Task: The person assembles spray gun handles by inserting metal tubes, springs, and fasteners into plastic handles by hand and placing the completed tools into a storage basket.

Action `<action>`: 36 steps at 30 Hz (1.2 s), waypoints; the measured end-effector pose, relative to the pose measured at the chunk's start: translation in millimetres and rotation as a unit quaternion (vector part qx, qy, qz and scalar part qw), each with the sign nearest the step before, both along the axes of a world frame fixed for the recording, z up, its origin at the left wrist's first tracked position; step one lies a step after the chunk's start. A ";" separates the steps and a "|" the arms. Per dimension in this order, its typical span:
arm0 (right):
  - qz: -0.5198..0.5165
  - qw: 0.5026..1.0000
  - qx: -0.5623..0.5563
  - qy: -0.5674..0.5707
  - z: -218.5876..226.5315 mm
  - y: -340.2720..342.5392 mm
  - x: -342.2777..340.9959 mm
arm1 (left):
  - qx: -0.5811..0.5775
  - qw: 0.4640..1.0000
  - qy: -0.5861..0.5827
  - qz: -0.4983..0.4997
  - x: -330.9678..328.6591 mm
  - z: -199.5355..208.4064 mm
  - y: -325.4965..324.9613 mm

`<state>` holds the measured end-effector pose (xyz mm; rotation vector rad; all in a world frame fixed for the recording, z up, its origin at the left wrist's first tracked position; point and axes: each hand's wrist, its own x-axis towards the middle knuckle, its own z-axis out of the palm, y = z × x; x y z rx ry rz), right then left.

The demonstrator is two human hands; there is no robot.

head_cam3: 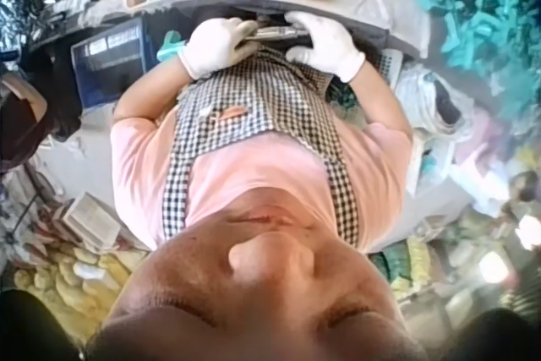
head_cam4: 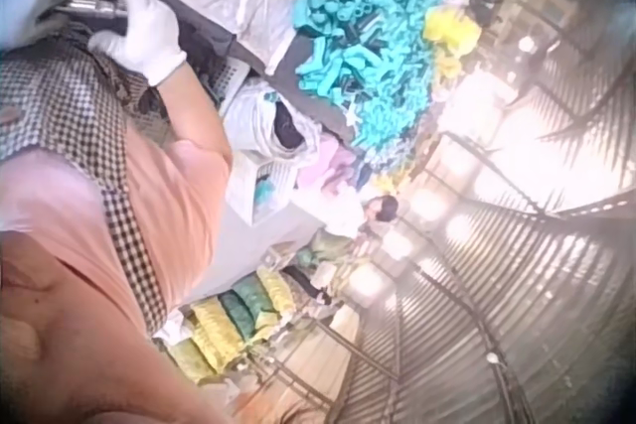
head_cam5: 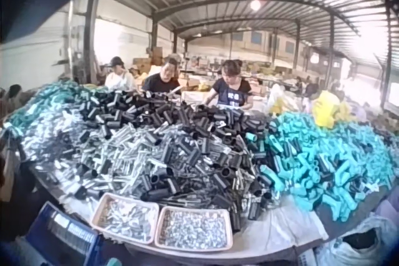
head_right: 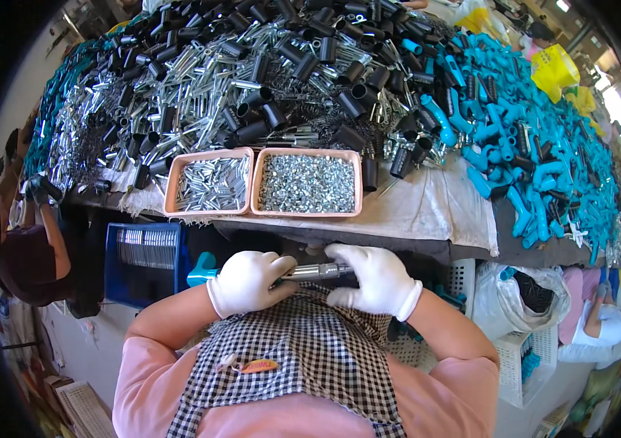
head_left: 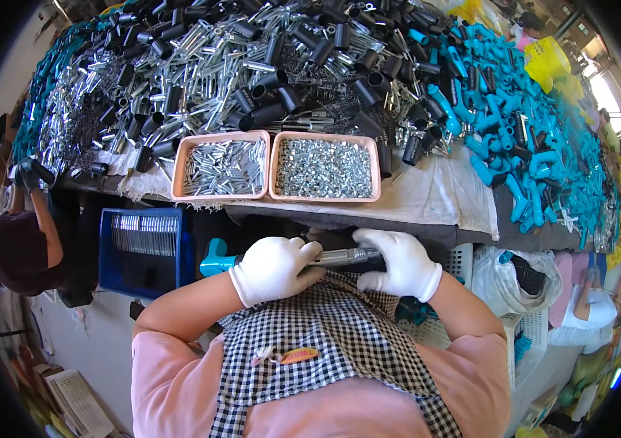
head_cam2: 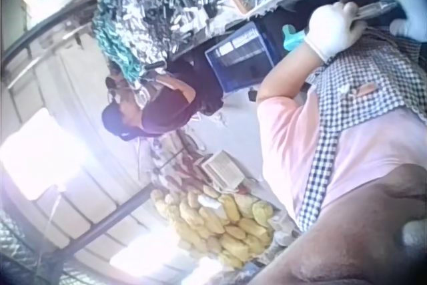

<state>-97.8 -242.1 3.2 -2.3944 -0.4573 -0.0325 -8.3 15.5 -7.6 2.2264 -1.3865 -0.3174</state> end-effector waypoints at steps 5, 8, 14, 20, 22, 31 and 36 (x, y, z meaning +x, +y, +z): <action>0.049 0.995 -0.030 -0.081 -17.1 1.3 -2.2 | 0.013 0.998 0.044 -0.035 0.7 -3.6 -3.4; 0.079 0.991 -0.103 -0.045 -11.7 0.7 1.1 | 0.042 0.998 0.029 -0.035 -1.9 -0.1 -1.5; 0.213 0.922 -0.187 -0.265 -5.4 4.2 16.4 | 0.069 0.951 0.284 -0.099 10.2 -1.2 7.1; 0.207 0.955 -0.155 -0.142 -9.1 15.2 29.4 | 0.052 0.948 0.307 -0.069 17.4 -8.8 11.7; 0.147 0.980 -0.130 -0.039 -20.4 15.6 22.1 | 0.069 0.995 0.062 -0.041 3.6 -0.8 10.9; 0.156 0.927 0.116 0.320 -57.1 8.1 16.5 | 0.045 0.993 -0.102 -0.047 -13.4 -14.5 6.1; 0.078 0.906 0.102 0.402 -44.7 14.6 24.1 | 0.162 0.985 0.018 -0.054 -5.2 -12.9 0.8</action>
